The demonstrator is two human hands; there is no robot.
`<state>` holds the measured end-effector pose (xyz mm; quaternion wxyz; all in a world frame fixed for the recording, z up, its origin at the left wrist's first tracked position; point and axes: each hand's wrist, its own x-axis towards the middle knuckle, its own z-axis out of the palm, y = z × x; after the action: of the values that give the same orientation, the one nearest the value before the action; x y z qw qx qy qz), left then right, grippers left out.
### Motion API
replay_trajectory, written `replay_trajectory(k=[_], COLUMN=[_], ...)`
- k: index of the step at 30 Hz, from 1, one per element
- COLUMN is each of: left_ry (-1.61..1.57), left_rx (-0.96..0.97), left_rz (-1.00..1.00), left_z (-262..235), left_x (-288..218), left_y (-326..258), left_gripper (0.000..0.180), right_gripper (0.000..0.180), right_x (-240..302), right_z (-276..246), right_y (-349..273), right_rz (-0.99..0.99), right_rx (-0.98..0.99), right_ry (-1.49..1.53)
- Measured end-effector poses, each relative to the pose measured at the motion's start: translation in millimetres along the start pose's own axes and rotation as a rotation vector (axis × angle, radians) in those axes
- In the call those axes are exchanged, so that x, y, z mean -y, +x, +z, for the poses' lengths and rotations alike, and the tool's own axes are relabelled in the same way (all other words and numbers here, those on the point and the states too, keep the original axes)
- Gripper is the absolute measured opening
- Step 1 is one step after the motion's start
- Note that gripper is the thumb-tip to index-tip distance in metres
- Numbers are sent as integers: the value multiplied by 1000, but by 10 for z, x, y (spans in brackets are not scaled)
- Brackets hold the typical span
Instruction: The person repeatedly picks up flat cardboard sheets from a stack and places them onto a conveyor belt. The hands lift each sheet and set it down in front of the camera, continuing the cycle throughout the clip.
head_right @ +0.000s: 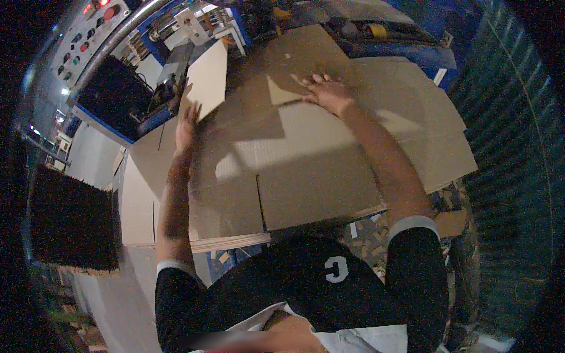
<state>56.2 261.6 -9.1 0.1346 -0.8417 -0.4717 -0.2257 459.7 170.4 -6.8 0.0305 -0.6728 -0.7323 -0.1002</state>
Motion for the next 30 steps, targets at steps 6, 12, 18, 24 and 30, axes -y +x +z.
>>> replay_trajectory(k=[6,12,18,24,30], left_ry=[-37,167,-668,-479,-1197], left_rx=[-223,-675,-642,-804,-933], left_rz=[-84,-952,-1590,-1436,-888], left_z=[-102,-1125,-1130,-1321,-1515], left_x=[270,928,899,1089,1194], left_y=[-244,-2226,-2789,-2569,-2680], left_gripper=[73,51,70,44,44], right_gripper=[55,63,66,45,37], right_x=[11,-835,-1166,-1553,-1666], right_z=[-171,-218,423,344,-227], right_y=[-353,-2330,-3151,-2731,-2418], right_rz=[177,683,1139,896,1068], right_rx=[86,-493,-703,-1213,-1422], right_ry=[104,207,77,668,1583])
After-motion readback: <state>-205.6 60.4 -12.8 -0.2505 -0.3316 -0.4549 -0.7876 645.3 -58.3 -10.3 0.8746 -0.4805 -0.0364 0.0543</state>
